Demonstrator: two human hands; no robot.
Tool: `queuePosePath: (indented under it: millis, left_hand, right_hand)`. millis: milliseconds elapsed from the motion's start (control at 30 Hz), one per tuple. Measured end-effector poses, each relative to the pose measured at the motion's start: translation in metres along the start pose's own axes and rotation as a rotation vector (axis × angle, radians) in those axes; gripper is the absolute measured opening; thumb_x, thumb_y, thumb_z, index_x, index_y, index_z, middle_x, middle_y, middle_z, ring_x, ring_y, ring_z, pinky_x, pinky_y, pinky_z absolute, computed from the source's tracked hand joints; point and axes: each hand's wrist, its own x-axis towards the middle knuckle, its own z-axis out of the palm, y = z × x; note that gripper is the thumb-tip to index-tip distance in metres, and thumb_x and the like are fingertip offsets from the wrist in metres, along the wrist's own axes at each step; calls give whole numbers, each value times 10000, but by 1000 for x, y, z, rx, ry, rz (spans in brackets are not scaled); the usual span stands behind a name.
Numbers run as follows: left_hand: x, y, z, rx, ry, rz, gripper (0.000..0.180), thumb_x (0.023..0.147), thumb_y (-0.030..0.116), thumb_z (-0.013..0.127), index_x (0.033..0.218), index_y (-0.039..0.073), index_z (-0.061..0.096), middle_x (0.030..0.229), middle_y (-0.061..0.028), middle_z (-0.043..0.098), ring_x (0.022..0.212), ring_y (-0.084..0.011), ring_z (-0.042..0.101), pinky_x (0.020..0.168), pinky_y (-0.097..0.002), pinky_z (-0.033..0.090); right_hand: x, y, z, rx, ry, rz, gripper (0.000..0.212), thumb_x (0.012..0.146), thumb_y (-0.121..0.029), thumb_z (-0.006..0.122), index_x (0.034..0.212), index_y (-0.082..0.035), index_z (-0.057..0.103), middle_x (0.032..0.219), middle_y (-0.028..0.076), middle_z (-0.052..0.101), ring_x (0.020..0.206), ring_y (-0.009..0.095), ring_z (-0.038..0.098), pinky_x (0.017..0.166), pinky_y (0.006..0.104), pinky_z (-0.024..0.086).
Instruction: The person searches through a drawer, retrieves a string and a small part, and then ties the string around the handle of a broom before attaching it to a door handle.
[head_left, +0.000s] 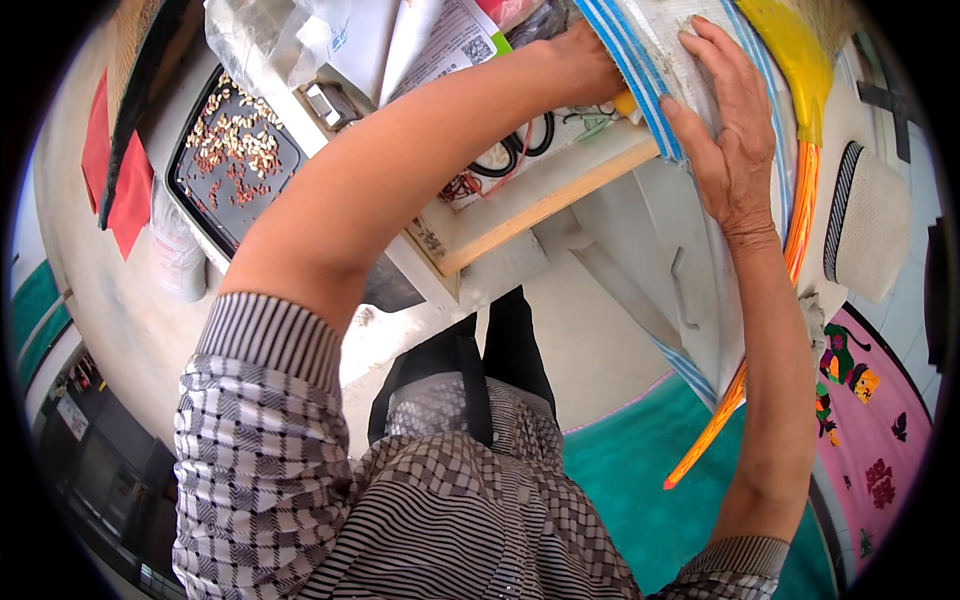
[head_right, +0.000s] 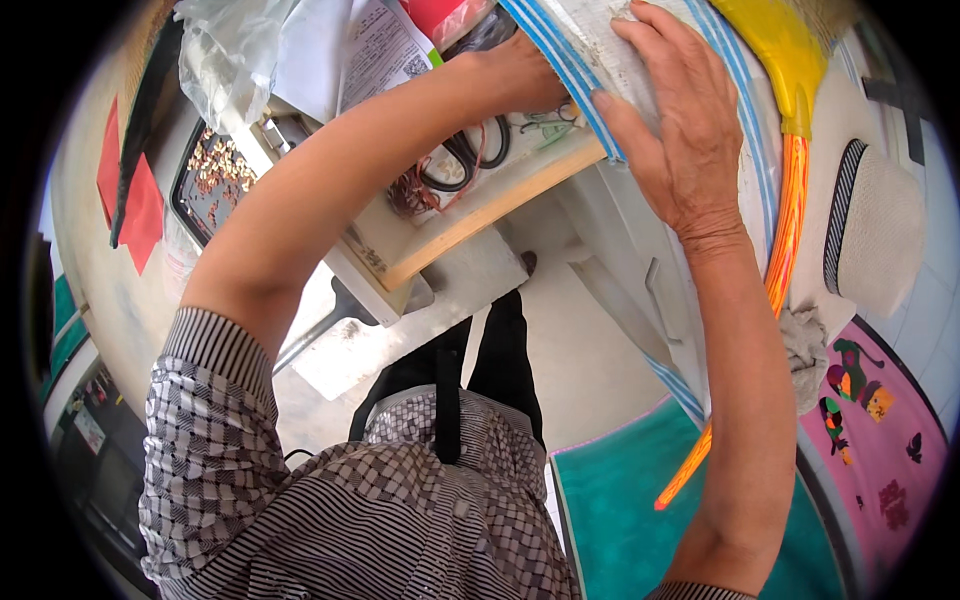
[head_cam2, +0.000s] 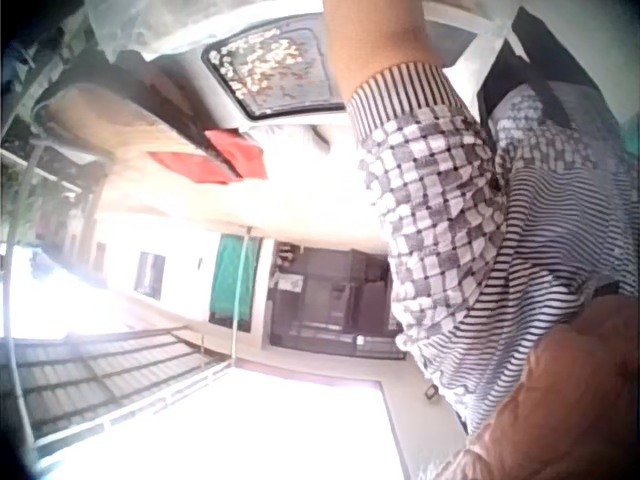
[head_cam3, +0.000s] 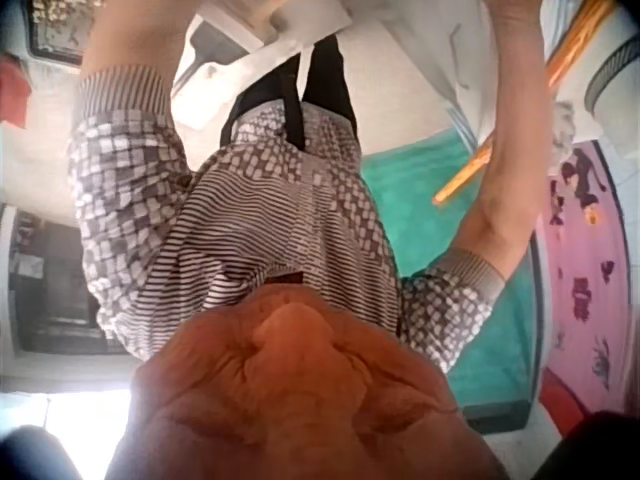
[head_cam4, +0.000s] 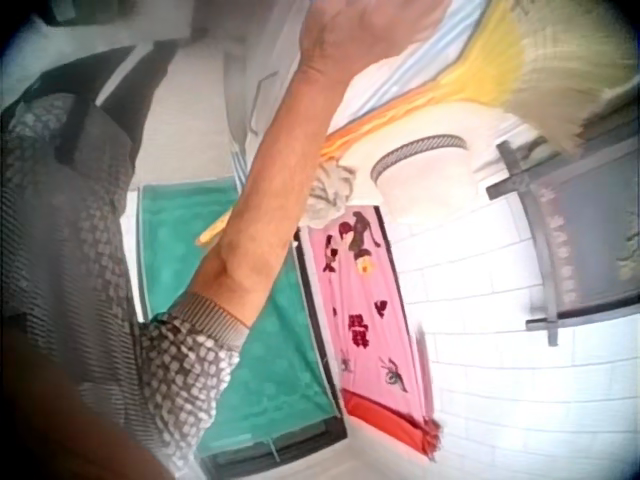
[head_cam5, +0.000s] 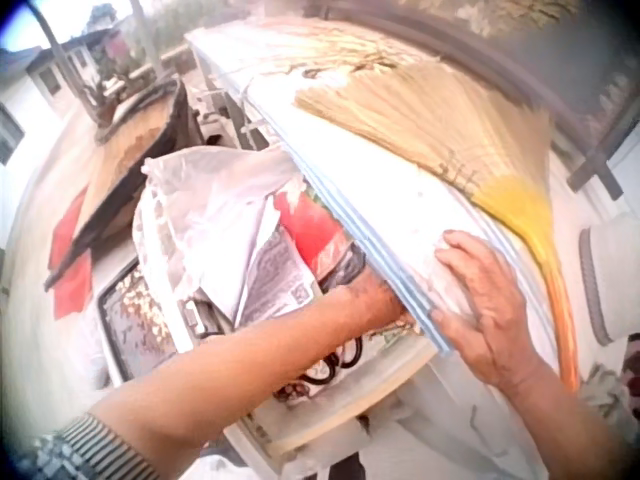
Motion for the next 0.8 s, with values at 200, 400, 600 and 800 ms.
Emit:
queuePosePath:
  millis: [200,400,600,800]
  left_hand:
    - [-5,3,1,10,-227,-143,368,801,155,559,1169,170,560,1242,-67,509,1152,-225,480,904,-351,442]
    - [-29,-7,-50,-139,-548,-169,181,739,147,583,910,111,633,981,-94,609,942,-252,584,750,-358,493]
    - [-42,-27,-87,-145,-633,-152,66,631,87,587,624,33,625,686,-142,633,693,-288,641,608,-379,509]
    - [-46,-43,-115,-513,-573,-374,73,639,54,592,688,12,626,670,-143,623,648,-276,613,600,-361,480]
  right_hand:
    - [-6,8,2,-55,-9,14,458,754,-155,598,1194,-70,507,1285,100,465,1180,257,431,1004,340,310]
    - [-7,8,3,-29,2,10,456,744,-175,613,1178,-76,517,1265,100,481,1163,258,444,1001,343,310]
    - [-5,5,5,-18,-6,15,451,751,-160,605,1181,-61,510,1265,108,477,1167,266,439,1003,340,312]
    - [-7,9,4,-64,-20,24,446,760,-155,599,1185,-57,505,1264,118,473,1166,270,435,1008,340,309]
